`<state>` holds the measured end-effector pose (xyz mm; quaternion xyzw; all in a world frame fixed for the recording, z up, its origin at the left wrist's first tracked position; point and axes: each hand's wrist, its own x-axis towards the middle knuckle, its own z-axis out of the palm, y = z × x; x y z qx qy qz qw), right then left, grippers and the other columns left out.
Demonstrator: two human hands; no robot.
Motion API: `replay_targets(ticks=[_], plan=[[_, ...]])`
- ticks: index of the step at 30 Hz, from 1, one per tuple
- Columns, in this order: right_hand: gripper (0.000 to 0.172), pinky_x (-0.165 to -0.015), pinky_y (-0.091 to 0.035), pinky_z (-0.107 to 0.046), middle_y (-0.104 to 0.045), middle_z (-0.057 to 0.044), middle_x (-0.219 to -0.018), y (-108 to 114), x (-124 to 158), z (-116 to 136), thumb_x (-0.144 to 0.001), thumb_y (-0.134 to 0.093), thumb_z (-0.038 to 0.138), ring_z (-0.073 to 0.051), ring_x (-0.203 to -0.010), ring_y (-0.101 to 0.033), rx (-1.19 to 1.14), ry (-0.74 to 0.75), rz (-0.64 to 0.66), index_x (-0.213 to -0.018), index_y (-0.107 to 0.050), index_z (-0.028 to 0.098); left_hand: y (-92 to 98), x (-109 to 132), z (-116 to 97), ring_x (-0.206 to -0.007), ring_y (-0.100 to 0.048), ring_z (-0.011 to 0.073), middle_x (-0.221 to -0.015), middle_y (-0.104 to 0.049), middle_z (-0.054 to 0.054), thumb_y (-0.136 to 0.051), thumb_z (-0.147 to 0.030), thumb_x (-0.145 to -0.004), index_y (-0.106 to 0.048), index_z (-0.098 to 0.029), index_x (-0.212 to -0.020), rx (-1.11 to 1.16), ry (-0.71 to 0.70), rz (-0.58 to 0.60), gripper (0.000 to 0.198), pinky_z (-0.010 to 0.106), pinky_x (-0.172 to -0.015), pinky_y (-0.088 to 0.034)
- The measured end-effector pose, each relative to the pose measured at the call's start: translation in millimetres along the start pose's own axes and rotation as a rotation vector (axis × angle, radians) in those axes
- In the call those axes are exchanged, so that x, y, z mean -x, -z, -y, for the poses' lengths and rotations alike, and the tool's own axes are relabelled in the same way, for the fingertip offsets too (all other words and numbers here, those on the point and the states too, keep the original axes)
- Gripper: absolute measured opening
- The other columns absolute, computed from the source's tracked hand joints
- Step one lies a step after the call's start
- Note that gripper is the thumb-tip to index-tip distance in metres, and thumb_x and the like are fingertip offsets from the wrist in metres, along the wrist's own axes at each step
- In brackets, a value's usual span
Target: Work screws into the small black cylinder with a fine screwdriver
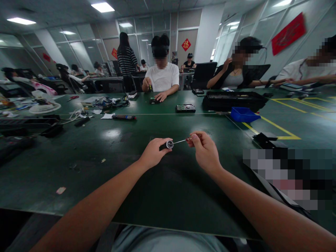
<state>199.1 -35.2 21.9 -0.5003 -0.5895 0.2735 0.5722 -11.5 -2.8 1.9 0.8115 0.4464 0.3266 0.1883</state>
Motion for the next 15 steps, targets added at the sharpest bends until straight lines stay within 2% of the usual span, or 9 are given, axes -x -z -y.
replay_targets(ticks=[8, 11, 15], plan=[[0.024, -0.071, -0.051, -0.036, -0.070, -0.006, -0.083, 1.2, 0.2, 2.5, -0.095, -0.051, 0.043, -0.019, -0.075, -0.065, 0.033, -0.014, -0.007, -0.095, -0.061, 0.021, 0.0, 1.1, 1.3, -0.115, -0.060, 0.0248, -0.122, -0.069, 0.004, -0.070, -0.028, -0.088, -0.065, -0.027, -0.126, -0.011, -0.021, 0.008, 0.039, 0.044, -0.102, -0.045], [0.031, -0.060, -0.044, -0.032, -0.066, -0.002, -0.070, 2.9, 1.9, 4.8, -0.092, -0.056, 0.051, -0.017, -0.062, -0.059, 0.188, 0.008, 0.013, -0.082, -0.061, 0.022, 0.7, 0.0, 2.1, -0.110, -0.061, 0.0237, -0.118, -0.070, 0.004, -0.072, -0.027, -0.086, -0.066, -0.025, -0.124, -0.052, -0.055, -0.001, 0.038, 0.043, -0.100, -0.044], [0.038, -0.051, -0.033, -0.029, -0.055, 0.003, -0.054, 3.8, 4.5, 9.4, -0.086, -0.064, 0.054, -0.014, -0.049, -0.047, 0.315, 0.067, 0.013, -0.065, -0.051, 0.024, 1.7, -1.8, 2.8, -0.107, -0.061, 0.0228, -0.113, -0.072, 0.003, -0.075, -0.028, -0.084, -0.068, -0.025, -0.120, -0.114, -0.112, -0.016, 0.036, 0.043, -0.100, -0.043]])
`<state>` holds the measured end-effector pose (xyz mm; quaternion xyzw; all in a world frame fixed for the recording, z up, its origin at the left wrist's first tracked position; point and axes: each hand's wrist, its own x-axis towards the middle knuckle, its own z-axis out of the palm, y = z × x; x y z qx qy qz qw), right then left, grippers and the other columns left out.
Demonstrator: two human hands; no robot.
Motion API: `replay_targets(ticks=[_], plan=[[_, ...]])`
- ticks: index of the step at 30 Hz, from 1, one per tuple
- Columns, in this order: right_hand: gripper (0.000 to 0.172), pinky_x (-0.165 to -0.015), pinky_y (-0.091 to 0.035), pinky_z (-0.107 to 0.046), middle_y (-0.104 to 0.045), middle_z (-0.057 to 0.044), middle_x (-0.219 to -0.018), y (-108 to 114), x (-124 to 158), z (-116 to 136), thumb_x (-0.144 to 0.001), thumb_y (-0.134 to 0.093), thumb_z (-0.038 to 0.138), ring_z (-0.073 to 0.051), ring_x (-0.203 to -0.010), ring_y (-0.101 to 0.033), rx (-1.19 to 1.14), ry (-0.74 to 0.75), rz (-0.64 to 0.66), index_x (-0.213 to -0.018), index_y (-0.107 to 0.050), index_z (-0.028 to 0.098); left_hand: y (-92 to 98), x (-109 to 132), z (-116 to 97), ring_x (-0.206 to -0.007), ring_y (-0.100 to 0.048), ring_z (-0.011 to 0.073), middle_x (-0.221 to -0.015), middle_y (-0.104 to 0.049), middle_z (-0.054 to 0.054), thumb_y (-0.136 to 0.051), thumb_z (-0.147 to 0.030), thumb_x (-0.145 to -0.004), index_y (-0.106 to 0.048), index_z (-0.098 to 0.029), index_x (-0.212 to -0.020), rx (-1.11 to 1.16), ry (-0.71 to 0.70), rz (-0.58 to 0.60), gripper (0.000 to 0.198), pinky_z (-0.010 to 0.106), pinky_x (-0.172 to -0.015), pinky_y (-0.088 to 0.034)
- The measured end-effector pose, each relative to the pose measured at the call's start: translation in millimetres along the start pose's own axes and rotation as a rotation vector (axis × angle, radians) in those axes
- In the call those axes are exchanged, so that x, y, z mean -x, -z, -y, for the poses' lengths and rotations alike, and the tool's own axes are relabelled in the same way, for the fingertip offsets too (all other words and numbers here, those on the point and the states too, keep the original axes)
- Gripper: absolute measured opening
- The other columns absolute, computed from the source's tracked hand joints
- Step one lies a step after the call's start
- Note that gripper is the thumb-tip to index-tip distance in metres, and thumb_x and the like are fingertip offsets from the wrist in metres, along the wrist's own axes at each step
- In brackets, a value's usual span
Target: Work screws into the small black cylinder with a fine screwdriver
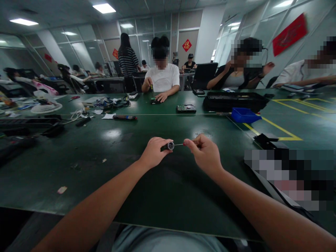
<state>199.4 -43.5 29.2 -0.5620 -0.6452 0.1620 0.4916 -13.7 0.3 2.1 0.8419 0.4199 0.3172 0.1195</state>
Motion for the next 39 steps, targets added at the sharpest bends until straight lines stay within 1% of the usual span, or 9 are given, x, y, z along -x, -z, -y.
replay_targets(ticks=[4, 10, 15, 18, 23, 28, 30, 33, 39], plan=[[0.031, -0.053, -0.035, -0.029, -0.058, 0.002, -0.059, 1.2, 0.9, 2.9, -0.087, -0.064, 0.047, -0.015, -0.053, -0.051, 0.018, 0.084, 0.005, -0.068, -0.055, 0.024, 0.1, 0.1, -0.9, -0.109, -0.061, 0.0227, -0.116, -0.071, 0.003, -0.075, -0.028, -0.085, -0.067, -0.025, -0.120, -0.010, -0.012, 0.019, 0.037, 0.043, -0.101, -0.042], [0.019, -0.062, -0.045, -0.032, -0.068, -0.003, -0.075, 1.3, 4.4, 3.5, -0.090, -0.061, 0.042, -0.020, -0.068, -0.063, 0.007, 0.170, 0.072, -0.087, -0.061, 0.023, -0.4, 1.8, -1.4, -0.112, -0.060, 0.0232, -0.120, -0.070, 0.003, -0.073, -0.029, -0.086, -0.066, -0.025, -0.123, 0.026, 0.008, 0.027, 0.038, 0.042, -0.101, -0.043], [0.011, -0.072, -0.048, -0.036, -0.069, -0.006, -0.085, 1.0, 5.7, 4.2, -0.092, -0.053, 0.029, -0.022, -0.079, -0.065, 0.034, 0.260, 0.124, -0.094, -0.062, 0.023, 0.1, 2.9, -1.0, -0.111, -0.060, 0.0236, -0.118, -0.070, 0.004, -0.072, -0.026, -0.087, -0.066, -0.025, -0.123, 0.051, 0.054, 0.018, 0.037, 0.042, -0.099, -0.045], [0.013, -0.073, -0.048, -0.036, -0.071, -0.005, -0.087, 2.3, 3.6, 5.4, -0.092, -0.051, 0.028, -0.023, -0.081, -0.067, 0.011, 0.212, 0.139, -0.095, -0.063, 0.024, 0.5, 3.5, -1.7, -0.111, -0.059, 0.0238, -0.118, -0.070, 0.004, -0.071, -0.026, -0.087, -0.065, -0.025, -0.125, 0.061, 0.077, 0.023, 0.039, 0.042, -0.098, -0.045], [0.031, -0.060, -0.042, -0.032, -0.068, -0.002, -0.070, 2.9, 2.1, 7.6, -0.098, -0.044, 0.043, -0.020, -0.062, -0.063, 0.045, 0.116, 0.152, -0.089, -0.066, 0.024, 0.7, 3.8, -3.0, -0.110, -0.059, 0.0233, -0.118, -0.070, 0.004, -0.070, -0.026, -0.088, -0.065, -0.024, -0.126, 0.066, 0.079, 0.036, 0.038, 0.042, -0.098, -0.045], [0.029, -0.064, -0.045, -0.033, -0.071, -0.004, -0.079, 1.0, 4.5, 7.5, -0.098, -0.044, 0.035, -0.020, -0.065, -0.065, 0.003, 0.115, 0.153, -0.119, -0.058, 0.022, -0.3, 3.5, -2.8, -0.110, -0.060, 0.0235, -0.118, -0.070, 0.005, -0.071, -0.026, -0.087, -0.065, -0.024, -0.125, 0.062, 0.074, 0.035, 0.038, 0.042, -0.098, -0.045], [0.027, -0.065, -0.045, -0.033, -0.071, -0.004, -0.082, 1.4, 5.0, 7.2, -0.098, -0.042, 0.034, -0.020, -0.067, -0.065, -0.004, 0.129, 0.165, -0.116, -0.059, 0.023, -0.9, 3.5, -2.3, -0.109, -0.060, 0.0238, -0.117, -0.070, 0.005, -0.071, -0.026, -0.087, -0.065, -0.025, -0.124, 0.057, 0.080, 0.025, 0.038, 0.042, -0.097, -0.046], [0.030, -0.065, -0.045, -0.033, -0.069, -0.003, -0.080, 2.7, 5.5, 8.0, -0.101, -0.038, 0.038, -0.019, -0.068, -0.064, -0.008, 0.127, 0.164, -0.099, -0.064, 0.024, -1.2, 3.6, -2.3, -0.108, -0.060, 0.0238, -0.115, -0.070, 0.004, -0.071, -0.027, -0.087, -0.065, -0.025, -0.124, 0.056, 0.074, 0.021, 0.038, 0.041, -0.096, -0.046], [0.023, -0.068, -0.048, -0.035, -0.069, -0.004, -0.081, 0.0, 4.8, 6.2, -0.095, -0.051, 0.040, -0.020, -0.070, -0.064, -0.142, 0.036, 0.070, -0.107, -0.059, 0.022, 0.4, 3.7, -3.8, -0.108, -0.060, 0.0241, -0.116, -0.069, 0.004, -0.070, -0.027, -0.087, -0.064, -0.025, -0.127, 0.057, 0.088, 0.036, 0.040, 0.041, -0.098, -0.045]])
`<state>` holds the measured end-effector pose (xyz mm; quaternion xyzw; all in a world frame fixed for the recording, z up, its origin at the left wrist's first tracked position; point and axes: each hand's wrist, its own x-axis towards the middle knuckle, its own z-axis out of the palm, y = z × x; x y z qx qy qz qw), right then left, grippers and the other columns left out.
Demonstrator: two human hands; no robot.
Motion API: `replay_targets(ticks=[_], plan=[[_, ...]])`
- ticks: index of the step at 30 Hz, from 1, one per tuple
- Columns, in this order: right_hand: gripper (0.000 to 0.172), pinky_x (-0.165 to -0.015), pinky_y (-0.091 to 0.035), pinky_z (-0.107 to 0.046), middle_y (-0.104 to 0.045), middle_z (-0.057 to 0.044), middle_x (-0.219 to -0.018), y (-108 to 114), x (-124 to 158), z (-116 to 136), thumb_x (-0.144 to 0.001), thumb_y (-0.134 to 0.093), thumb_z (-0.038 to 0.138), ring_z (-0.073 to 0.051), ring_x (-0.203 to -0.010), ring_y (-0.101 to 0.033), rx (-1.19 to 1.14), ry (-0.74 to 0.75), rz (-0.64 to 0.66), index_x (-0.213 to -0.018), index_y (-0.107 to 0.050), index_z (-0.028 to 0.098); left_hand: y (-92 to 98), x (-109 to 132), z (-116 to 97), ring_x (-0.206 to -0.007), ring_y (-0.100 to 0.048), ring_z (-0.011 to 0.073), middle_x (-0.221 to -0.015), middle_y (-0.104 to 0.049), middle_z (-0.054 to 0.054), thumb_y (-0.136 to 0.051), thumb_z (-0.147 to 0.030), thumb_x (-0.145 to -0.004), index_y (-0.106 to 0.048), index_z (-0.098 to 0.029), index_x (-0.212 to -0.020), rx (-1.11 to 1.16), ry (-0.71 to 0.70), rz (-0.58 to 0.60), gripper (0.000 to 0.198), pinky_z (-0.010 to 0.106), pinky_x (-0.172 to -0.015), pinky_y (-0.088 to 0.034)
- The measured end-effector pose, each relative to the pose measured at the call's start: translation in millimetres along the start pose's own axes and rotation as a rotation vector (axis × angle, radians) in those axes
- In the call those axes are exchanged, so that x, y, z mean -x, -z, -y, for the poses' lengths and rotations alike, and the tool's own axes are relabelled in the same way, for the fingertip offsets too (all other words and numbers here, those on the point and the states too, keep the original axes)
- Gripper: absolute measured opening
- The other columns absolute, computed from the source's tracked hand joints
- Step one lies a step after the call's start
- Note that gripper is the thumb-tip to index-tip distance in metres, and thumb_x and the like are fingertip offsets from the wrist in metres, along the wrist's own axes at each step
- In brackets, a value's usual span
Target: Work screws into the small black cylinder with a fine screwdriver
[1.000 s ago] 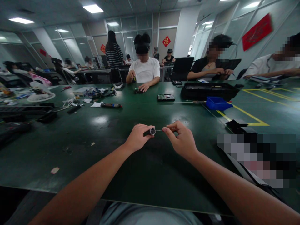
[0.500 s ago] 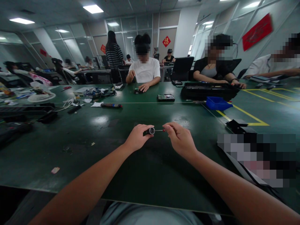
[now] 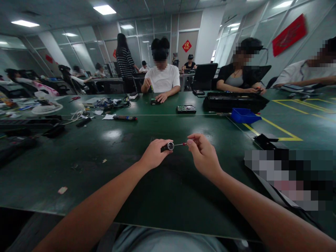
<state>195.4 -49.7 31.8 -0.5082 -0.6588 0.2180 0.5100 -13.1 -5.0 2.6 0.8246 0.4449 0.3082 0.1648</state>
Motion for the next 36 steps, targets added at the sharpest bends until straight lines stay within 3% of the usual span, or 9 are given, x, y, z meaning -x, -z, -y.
replay_targets(ticks=[9, 15, 21, 31, 33, 36], plan=[[0.029, -0.074, -0.053, -0.038, -0.066, -0.004, -0.081, -13.0, -12.1, -28.3, -0.092, -0.056, 0.048, -0.019, -0.073, -0.063, -0.500, -0.233, -0.071, -0.092, -0.065, 0.021, 2.2, -1.8, -0.2, -0.114, -0.059, 0.0225, -0.122, -0.068, 0.004, -0.069, -0.027, -0.089, -0.063, -0.023, -0.126, -0.008, -0.048, 0.004, 0.037, 0.042, -0.104, -0.043], [0.029, -0.069, -0.056, -0.040, -0.055, 0.000, -0.062, -12.3, -16.9, -29.6, -0.089, -0.058, 0.047, -0.018, -0.056, -0.055, -0.711, -0.496, -0.046, -0.076, -0.061, 0.022, 5.1, -4.1, -0.9, -0.121, -0.057, 0.0244, -0.127, -0.067, 0.003, -0.068, -0.027, -0.090, -0.064, -0.027, -0.122, -0.092, -0.042, 0.037, 0.032, 0.058, -0.118, -0.019], [0.030, -0.067, -0.053, -0.033, -0.062, -0.001, -0.074, -11.1, -17.0, -28.8, -0.082, -0.066, 0.052, -0.015, -0.065, -0.059, -0.627, -0.381, -0.159, -0.083, -0.063, 0.021, 4.5, -3.8, -2.3, -0.119, -0.059, 0.0234, -0.124, -0.068, 0.003, -0.067, -0.030, -0.090, -0.063, -0.027, -0.123, -0.102, 0.005, 0.064, 0.033, 0.056, -0.118, -0.023], [0.030, -0.072, -0.051, -0.036, -0.067, -0.003, -0.082, -11.9, -12.3, -29.7, -0.094, -0.052, 0.049, -0.019, -0.074, -0.064, -0.358, -0.186, -0.050, -0.097, -0.061, 0.020, 1.5, -2.6, 1.6, -0.123, -0.057, 0.0248, -0.127, -0.067, 0.004, -0.067, -0.036, -0.091, -0.062, -0.027, -0.127, -0.059, 0.008, 0.072, 0.038, 0.054, -0.117, -0.024], [0.031, -0.071, -0.050, -0.036, -0.068, -0.004, -0.080, -8.1, -11.2, -23.5, -0.095, -0.051, 0.049, -0.019, -0.074, -0.065, -0.280, -0.162, -0.027, -0.096, -0.062, 0.019, 1.5, -2.7, 1.7, -0.123, -0.057, 0.0252, -0.127, -0.067, 0.004, -0.067, -0.036, -0.090, -0.062, -0.026, -0.126, -0.058, 0.018, 0.072, 0.038, 0.054, -0.117, -0.024], [0.037, -0.064, -0.046, -0.033, -0.067, -0.003, -0.068, -2.1, -9.6, -12.5, -0.092, -0.055, 0.053, -0.018, -0.065, -0.062, -0.062, -0.158, -0.011, -0.079, -0.061, 0.020, 1.3, -2.5, 2.5, -0.122, -0.057, 0.0256, -0.127, -0.067, 0.004, -0.067, -0.036, -0.090, -0.063, -0.026, -0.126, -0.056, 0.024, 0.070, 0.038, 0.054, -0.116, -0.025]])
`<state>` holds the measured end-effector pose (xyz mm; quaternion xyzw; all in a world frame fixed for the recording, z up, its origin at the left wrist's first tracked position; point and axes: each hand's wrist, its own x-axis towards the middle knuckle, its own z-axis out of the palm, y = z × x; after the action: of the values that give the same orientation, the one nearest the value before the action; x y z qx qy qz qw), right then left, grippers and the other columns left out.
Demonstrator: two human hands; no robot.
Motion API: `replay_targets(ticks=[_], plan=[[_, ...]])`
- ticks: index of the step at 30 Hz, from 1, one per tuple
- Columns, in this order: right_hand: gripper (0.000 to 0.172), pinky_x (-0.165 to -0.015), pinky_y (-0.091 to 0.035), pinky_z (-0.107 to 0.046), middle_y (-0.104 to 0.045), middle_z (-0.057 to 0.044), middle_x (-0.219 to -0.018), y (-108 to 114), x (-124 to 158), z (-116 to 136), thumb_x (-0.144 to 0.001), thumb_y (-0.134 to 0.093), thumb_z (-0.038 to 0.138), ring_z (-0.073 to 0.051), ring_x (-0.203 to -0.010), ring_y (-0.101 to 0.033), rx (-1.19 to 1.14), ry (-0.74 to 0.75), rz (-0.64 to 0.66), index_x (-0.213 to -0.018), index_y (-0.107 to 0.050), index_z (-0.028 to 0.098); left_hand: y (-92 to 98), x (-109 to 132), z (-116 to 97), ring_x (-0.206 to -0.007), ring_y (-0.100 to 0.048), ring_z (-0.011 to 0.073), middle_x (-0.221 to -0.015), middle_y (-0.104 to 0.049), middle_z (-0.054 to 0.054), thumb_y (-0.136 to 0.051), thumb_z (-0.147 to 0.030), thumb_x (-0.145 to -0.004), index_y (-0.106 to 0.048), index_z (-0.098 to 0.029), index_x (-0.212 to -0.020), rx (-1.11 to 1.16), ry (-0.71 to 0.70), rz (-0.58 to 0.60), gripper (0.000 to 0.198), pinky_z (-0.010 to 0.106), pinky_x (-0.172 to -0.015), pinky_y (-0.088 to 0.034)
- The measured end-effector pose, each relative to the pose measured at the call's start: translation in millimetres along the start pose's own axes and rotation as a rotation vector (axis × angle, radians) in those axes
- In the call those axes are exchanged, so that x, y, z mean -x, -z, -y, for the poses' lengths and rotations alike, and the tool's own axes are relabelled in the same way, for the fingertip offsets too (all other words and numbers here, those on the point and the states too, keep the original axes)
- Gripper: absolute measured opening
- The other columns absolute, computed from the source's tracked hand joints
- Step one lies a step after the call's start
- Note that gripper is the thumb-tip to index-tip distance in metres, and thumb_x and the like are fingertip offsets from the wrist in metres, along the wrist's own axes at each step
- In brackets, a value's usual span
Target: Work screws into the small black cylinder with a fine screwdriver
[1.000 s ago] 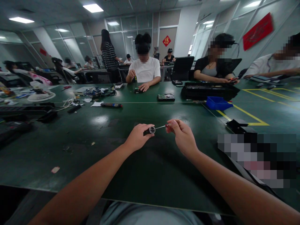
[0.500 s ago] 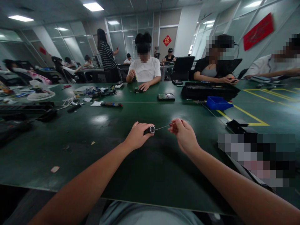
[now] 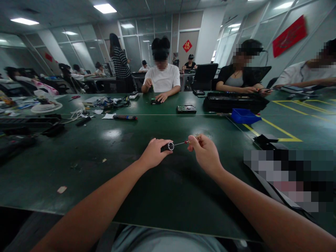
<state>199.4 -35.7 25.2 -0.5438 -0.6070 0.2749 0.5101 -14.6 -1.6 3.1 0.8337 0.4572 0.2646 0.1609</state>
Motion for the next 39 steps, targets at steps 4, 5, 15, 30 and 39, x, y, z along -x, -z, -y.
replay_targets(ticks=[4, 5, 15, 30, 39], plan=[[0.037, -0.057, -0.042, -0.031, -0.064, -0.002, -0.062, 2.8, 2.5, 5.9, -0.090, -0.058, 0.054, -0.017, -0.056, -0.058, 0.095, 0.006, -0.006, -0.075, -0.060, 0.020, -0.6, 0.1, 1.0, -0.119, -0.058, 0.0247, -0.124, -0.068, 0.003, -0.068, -0.034, -0.090, -0.064, -0.026, -0.125, 0.011, -0.022, -0.014, 0.036, 0.049, -0.112, -0.032], [0.034, -0.058, -0.043, -0.031, -0.065, -0.002, -0.065, 2.7, 2.7, 5.4, -0.091, -0.057, 0.052, -0.017, -0.058, -0.059, 0.094, 0.024, 0.001, -0.079, -0.061, 0.020, -0.5, 0.0, 1.0, -0.117, -0.059, 0.0243, -0.123, -0.069, 0.002, -0.068, -0.033, -0.090, -0.064, -0.026, -0.124, 0.014, -0.028, -0.018, 0.035, 0.048, -0.109, -0.035], [0.029, -0.060, -0.042, -0.030, -0.061, 0.001, -0.065, 1.0, 3.7, 3.5, -0.096, -0.047, 0.043, -0.017, -0.062, -0.059, 0.079, 0.070, 0.087, -0.086, -0.064, 0.021, -1.3, -0.6, 2.6, -0.105, -0.061, 0.0230, -0.116, -0.070, 0.003, -0.071, -0.030, -0.087, -0.066, -0.024, -0.120, 0.025, -0.047, -0.037, 0.034, 0.042, -0.097, -0.043], [0.026, -0.063, -0.046, -0.032, -0.063, -0.001, -0.074, -0.4, 4.1, -0.8, -0.096, -0.047, 0.042, -0.018, -0.066, -0.059, 0.002, 0.034, 0.025, -0.106, -0.059, 0.021, 0.9, -0.7, 0.1, -0.106, -0.062, 0.0237, -0.116, -0.070, 0.004, -0.070, -0.030, -0.088, -0.066, -0.024, -0.122, 0.025, -0.032, -0.028, 0.035, 0.042, -0.097, -0.045], [0.032, -0.075, -0.055, -0.038, -0.064, -0.004, -0.080, -8.9, -3.8, -10.7, -0.089, -0.057, 0.051, -0.018, -0.073, -0.064, -0.407, -0.086, -0.001, -0.091, -0.064, 0.020, 1.5, 0.0, -2.9, -0.110, -0.061, 0.0243, -0.120, -0.069, 0.005, -0.070, -0.029, -0.088, -0.064, -0.025, -0.128, 0.047, -0.014, -0.033, 0.040, 0.042, -0.099, -0.044]])
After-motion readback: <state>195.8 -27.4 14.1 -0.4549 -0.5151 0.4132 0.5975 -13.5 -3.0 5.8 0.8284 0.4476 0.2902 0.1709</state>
